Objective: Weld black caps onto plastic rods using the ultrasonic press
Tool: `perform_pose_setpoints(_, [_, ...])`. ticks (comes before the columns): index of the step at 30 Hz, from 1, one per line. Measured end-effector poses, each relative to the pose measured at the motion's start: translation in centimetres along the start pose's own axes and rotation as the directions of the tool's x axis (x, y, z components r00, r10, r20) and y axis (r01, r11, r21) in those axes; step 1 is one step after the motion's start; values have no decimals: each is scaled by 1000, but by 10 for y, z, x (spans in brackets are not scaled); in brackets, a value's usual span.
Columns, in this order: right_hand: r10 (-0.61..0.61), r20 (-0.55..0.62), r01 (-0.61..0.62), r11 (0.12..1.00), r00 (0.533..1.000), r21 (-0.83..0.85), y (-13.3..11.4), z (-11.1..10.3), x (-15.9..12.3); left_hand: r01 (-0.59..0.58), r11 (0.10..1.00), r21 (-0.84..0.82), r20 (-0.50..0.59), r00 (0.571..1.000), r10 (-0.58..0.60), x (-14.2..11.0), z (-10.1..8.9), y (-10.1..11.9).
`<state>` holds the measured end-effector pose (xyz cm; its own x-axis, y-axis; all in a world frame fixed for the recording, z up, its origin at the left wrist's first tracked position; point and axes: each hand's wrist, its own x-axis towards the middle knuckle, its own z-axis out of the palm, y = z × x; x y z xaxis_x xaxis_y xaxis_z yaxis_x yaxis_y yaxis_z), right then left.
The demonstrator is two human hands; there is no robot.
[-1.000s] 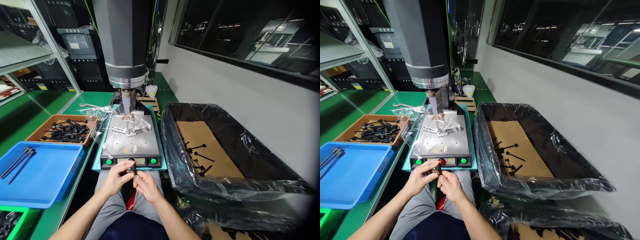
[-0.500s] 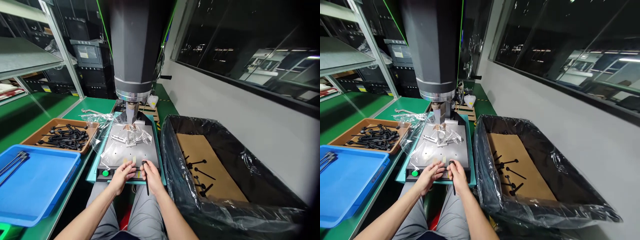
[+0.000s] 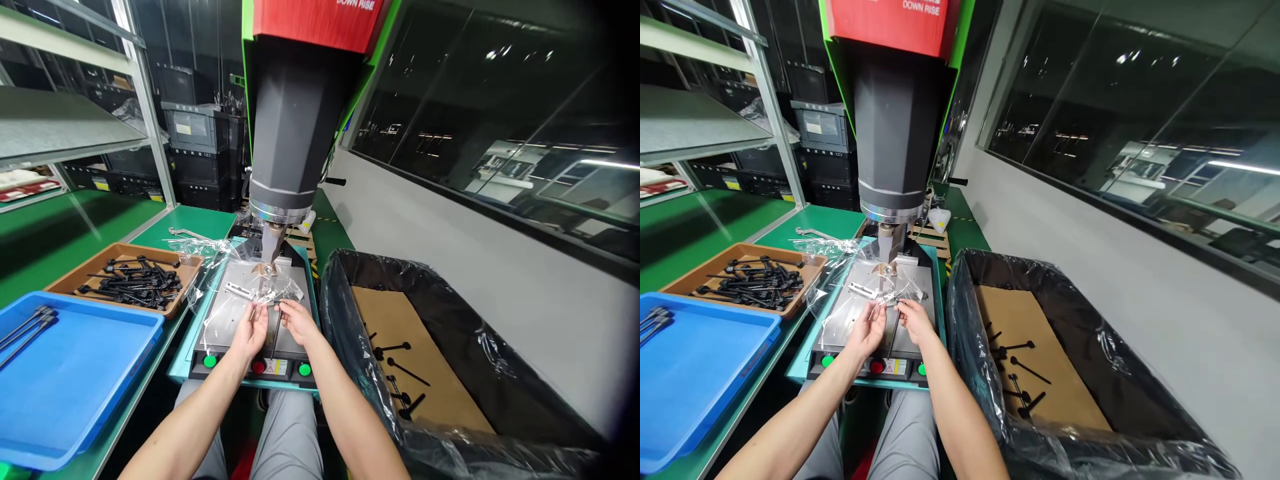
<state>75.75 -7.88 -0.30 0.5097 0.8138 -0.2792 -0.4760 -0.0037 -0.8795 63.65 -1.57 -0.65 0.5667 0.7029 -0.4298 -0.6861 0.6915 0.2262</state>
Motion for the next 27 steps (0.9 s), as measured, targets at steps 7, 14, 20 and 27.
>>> perform_pose_setpoints(7, [-277,78,286,943,958,-170,1,33,14,-131,990,51,80,989,127,-16,22,14])
perform_pose_setpoints(14, [-680,63,584,575,730,-573,-28,48,24,-196,964,182,192,968,160,-24,39,30])
perform_pose_setpoints(20, [-705,-16,598,613,709,-516,-41,55,49,-191,958,216,183,971,152,-24,41,34])
perform_pose_setpoints(27, [-549,-41,490,775,835,-398,-37,67,81,-187,958,219,165,974,153,-21,41,34])
